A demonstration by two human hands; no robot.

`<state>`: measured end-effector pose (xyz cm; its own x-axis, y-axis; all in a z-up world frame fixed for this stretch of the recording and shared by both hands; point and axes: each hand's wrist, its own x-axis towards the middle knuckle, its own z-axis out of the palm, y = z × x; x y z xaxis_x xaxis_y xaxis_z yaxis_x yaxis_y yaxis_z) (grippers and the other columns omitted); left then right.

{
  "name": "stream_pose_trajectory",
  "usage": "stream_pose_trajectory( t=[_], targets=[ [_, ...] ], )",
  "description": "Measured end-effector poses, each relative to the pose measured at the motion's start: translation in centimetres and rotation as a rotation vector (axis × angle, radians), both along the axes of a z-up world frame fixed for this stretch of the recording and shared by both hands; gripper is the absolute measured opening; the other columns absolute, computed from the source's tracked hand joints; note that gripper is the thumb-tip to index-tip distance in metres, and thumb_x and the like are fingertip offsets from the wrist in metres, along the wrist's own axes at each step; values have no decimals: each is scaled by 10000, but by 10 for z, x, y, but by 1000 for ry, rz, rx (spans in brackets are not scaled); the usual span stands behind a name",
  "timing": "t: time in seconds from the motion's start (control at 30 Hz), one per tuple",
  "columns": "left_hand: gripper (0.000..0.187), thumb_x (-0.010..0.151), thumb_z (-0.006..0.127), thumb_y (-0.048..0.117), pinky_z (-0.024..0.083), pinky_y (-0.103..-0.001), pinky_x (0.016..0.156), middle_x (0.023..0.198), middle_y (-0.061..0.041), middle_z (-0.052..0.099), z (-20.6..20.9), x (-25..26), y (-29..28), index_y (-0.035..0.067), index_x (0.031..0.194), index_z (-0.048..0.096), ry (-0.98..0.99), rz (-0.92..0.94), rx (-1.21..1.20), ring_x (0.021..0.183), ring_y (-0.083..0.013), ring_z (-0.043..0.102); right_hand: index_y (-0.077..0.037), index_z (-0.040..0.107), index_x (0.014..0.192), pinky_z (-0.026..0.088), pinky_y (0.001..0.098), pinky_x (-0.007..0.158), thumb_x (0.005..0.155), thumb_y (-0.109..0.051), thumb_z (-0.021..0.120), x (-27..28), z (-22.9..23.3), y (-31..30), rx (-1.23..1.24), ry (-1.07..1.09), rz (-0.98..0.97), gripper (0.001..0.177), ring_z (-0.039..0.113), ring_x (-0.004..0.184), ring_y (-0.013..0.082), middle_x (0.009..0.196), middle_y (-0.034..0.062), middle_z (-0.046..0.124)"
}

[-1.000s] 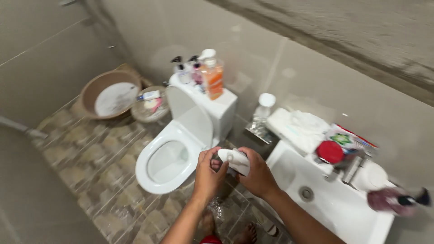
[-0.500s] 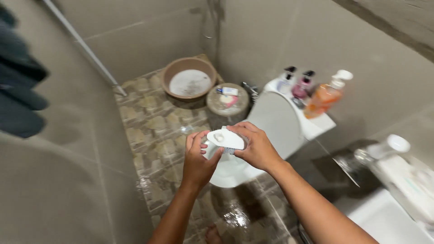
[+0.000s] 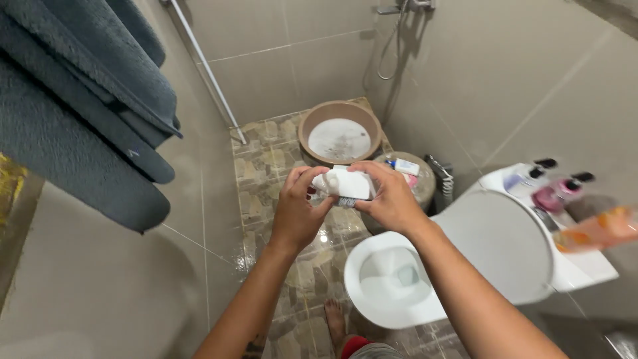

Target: The person scrubs the bathroom walls using a white scrub brush and soapy water. They repeatedly dip the brush into a basin of soapy water and scrub different sections of the wall, including the area above the sink and the shower wall.

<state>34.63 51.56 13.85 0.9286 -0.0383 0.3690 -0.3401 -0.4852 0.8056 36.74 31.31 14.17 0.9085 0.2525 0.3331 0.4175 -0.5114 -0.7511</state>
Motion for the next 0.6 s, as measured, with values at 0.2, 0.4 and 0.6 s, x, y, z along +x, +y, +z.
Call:
stream_pose_trajectory(
  t=[0.2,0.4,0.6],
  targets=[
    [427,795,814,126,584,-301,701,1159,-43,649,11,104,25,109,1204,690,26,49,31,821,-172,710,-90,643,1238,542,382,923,629,-30,835,98,5,25,-8,-106,-19,642,659,1135,291,1200,114,692],
    [352,867,760,120,600,-268,646,1221,-61,619,12,205,23,88,1211,694,92,15,-188,791,-121,747,-84,648,1226,523,410,931,650,-69,801,185,15,39,-54,-210,-62,596,632,1179,320,1246,111,686],
    [379,824,777,93,577,-287,678,1207,-57,611,0,304,24,63,1190,684,143,2,-229,775,-149,695,-74,606,1269,527,405,963,645,-143,799,273,-2,55,-40,-81,-141,657,633,1161,338,1234,144,624]
  ],
)
